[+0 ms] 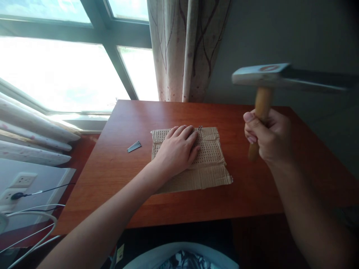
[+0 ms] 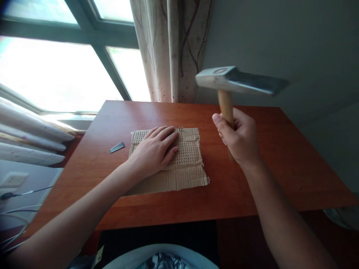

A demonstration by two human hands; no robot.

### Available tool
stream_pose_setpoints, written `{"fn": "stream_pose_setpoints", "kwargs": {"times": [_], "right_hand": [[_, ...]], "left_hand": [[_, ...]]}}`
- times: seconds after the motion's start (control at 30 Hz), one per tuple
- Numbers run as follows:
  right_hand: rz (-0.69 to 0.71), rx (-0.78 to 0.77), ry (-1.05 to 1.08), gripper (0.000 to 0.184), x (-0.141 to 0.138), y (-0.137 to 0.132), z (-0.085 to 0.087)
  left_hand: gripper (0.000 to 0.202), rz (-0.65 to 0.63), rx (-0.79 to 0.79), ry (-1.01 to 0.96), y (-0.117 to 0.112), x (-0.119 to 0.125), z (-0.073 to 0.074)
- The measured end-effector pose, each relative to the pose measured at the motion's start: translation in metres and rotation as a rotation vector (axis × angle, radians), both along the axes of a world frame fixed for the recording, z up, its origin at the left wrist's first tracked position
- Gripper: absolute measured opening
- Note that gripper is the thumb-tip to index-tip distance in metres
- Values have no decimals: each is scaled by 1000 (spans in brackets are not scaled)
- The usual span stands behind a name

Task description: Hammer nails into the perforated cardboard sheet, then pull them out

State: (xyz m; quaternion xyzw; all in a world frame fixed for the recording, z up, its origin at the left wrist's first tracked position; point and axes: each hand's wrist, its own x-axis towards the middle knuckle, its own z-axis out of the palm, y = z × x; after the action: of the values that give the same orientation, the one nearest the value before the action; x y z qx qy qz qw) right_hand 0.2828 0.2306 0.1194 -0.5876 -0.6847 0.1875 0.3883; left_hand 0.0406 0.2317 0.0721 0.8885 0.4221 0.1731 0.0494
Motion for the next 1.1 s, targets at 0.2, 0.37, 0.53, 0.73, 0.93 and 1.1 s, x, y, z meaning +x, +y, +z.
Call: {"fn": "stream_pose_setpoints", "kwargs": {"times": [0.2,0.37,0.53,0.73,0.93,1.1], "right_hand": [[-98,52,305,47,-6,5,-14],[-132,-7,292,53,-3,3,-26],[-45,106,513,47,0,3,-38],[63,178,723,54,7,5,-46],[81,172,846,58,9,3,-46],[20,182,821,59,6,2,-47]], "left_hand": [[43,2,2,10,0,1,0],[44,-3,6,23,0,1,2],[43,-1,12,18,0,1,0],[43,-2,21,57,0,2,2],[39,-10,14,79,1,3,8],[40,-3,15,95,2,4,13]]}}
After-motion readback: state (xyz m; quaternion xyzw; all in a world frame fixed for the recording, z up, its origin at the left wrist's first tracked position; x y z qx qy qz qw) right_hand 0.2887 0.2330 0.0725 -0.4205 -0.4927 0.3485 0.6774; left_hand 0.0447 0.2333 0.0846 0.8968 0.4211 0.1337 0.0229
